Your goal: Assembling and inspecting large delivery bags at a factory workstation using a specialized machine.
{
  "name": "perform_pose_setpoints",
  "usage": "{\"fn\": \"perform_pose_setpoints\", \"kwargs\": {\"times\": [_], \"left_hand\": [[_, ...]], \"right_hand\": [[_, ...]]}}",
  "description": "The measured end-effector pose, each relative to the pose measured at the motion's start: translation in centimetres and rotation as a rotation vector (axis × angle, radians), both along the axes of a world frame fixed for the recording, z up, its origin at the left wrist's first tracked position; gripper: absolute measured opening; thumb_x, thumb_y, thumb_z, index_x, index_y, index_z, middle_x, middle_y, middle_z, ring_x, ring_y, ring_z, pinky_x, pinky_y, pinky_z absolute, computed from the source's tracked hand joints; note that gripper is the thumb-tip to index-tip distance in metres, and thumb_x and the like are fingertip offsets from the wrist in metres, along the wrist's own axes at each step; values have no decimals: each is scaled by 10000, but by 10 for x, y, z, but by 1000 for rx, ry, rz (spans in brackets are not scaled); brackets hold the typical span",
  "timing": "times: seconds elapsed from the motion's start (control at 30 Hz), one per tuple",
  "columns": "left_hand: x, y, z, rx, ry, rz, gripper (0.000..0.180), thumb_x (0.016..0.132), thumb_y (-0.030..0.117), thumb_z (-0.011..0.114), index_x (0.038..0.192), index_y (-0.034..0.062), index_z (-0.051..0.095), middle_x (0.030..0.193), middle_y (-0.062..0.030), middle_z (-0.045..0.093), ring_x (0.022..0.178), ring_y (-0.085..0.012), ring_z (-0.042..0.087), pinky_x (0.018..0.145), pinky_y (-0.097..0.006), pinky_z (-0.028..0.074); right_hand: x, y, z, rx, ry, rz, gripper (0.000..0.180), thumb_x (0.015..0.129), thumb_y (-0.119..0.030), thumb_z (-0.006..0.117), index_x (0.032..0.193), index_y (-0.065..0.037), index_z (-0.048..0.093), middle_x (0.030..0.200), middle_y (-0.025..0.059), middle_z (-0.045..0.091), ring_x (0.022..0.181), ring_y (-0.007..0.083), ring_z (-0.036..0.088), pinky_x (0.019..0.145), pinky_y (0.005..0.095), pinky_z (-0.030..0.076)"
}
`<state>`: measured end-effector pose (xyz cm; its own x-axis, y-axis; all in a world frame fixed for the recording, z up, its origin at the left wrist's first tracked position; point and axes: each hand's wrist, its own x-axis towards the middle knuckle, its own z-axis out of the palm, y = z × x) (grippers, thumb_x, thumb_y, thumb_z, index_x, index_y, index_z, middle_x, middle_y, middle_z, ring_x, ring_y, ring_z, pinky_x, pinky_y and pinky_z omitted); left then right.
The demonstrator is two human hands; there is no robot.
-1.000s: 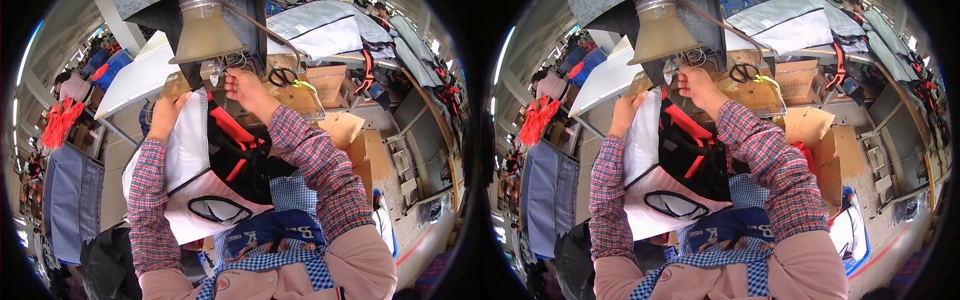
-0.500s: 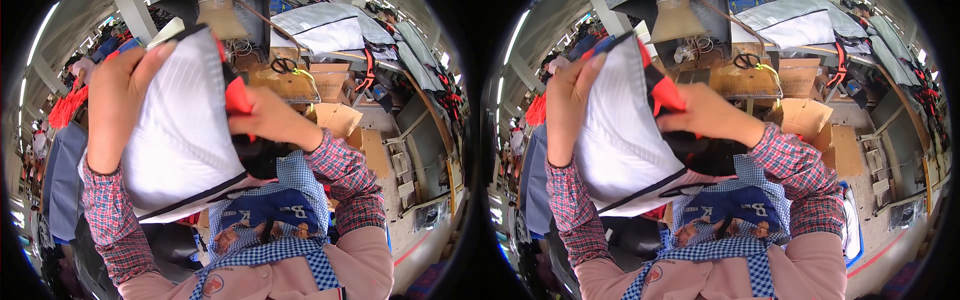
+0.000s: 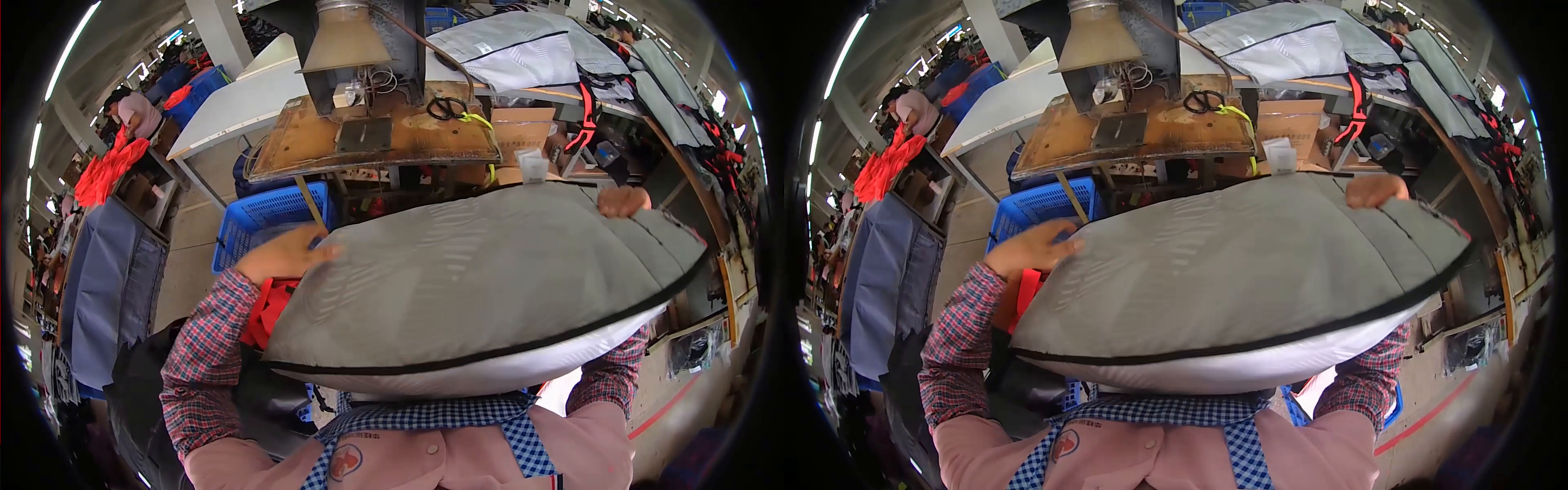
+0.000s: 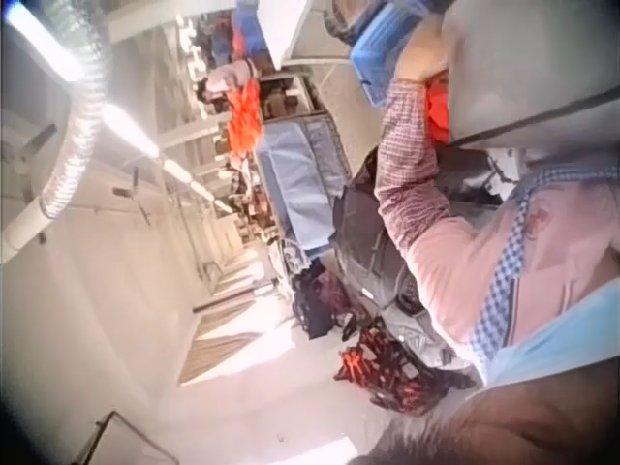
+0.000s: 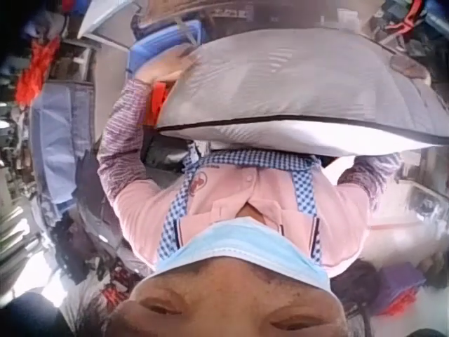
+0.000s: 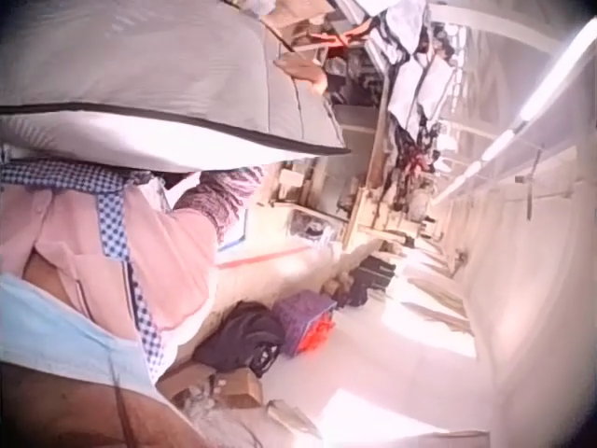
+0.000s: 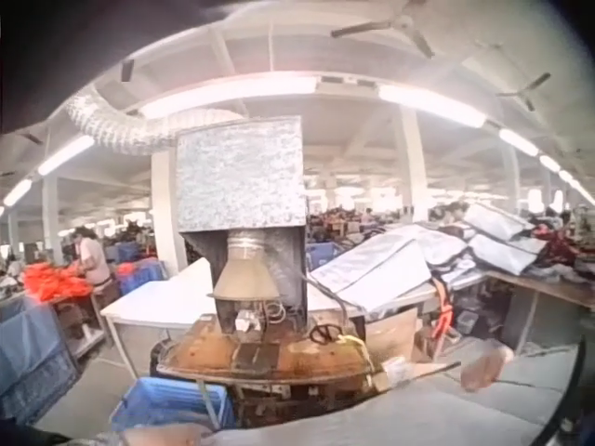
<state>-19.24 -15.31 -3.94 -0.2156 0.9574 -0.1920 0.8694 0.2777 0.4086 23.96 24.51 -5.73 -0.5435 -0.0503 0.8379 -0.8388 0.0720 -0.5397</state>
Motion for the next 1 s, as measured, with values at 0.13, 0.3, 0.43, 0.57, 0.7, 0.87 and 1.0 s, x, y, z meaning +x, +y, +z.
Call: {"fn": "perform_pose_setpoints", "kwargs": {"times": [0.13, 0.3, 0.43, 0.57, 0.7, 0.87, 1.0], "left_hand": [[43, 32, -34, -95, -847, 346, 543, 947, 378, 593, 1292, -31, 502, 1183, -130, 613, 1060, -201, 605, 942, -318, 469], [57, 38, -45, 207, -1215, 358, 546, 901, 193, 668, 1343, -26, 432, 1212, -102, 593, 1045, -167, 599, 896, -301, 498], [78, 51, -35, 311, -1209, 355, 517, 891, 158, 673, 1321, -26, 451, 1187, -93, 603, 1022, -164, 602, 892, -295, 494], [82, 62, -28, 358, -1139, 290, 512, 876, 152, 684, 1300, -19, 454, 1169, -88, 594, 1015, -141, 578, 870, -285, 489], [95, 74, -17, 390, -1012, 214, 499, 873, 156, 690, 1272, -27, 452, 1145, -80, 586, 1006, -119, 554, 859, -275, 480], [83, 87, -22, 424, -1041, 184, 474, 890, 188, 682, 1256, -21, 464, 1124, -69, 589, 1003, -114, 548, 865, -270, 475], [47, 91, -42, 340, -1132, 235, 476, 943, 384, 611, 1211, 0, 521, 1085, -51, 602, 981, -117, 560, 815, -270, 495]], "right_hand": [[97, -44, -20, 69, -135, -226, 116, 908, -120, 609, 992, -40, 615, 961, 89, 670, 1005, 276, 613, 887, 363, 478], [186, -105, 39, -271, -1213, -1102, 389, 811, 18, 646, 1196, -15, 607, 1162, 121, 653, 1153, 275, 582, 985, 363, 441], [149, -102, 95, 786, -1285, -1616, 351, 846, -3, 607, 1196, -31, 627, 1163, 125, 645, 1064, 243, 594, 920, 329, 466], [-14, -84, 77, 859, -881, -1210, 292, 912, -90, 596, 1200, -48, 603, 1140, 143, 650, 1056, 312, 604, 913, 372, 461], [-151, -92, 24, 924, -812, -979, 410, 982, -353, 497, 1257, -52, 546, 1169, 192, 617, 1042, 370, 608, 875, 418, 491], [-243, -91, -29, 788, -987, -814, 427, 978, -414, 463, 1115, -44, 626, 943, 210, 660, 887, 398, 633, 786, 451, 500], [-266, -87, -53, 709, -868, -945, 487, 960, -460, 466, 840, -39, 678, 842, 198, 667, 842, 401, 631, 776, 480, 497]]}}
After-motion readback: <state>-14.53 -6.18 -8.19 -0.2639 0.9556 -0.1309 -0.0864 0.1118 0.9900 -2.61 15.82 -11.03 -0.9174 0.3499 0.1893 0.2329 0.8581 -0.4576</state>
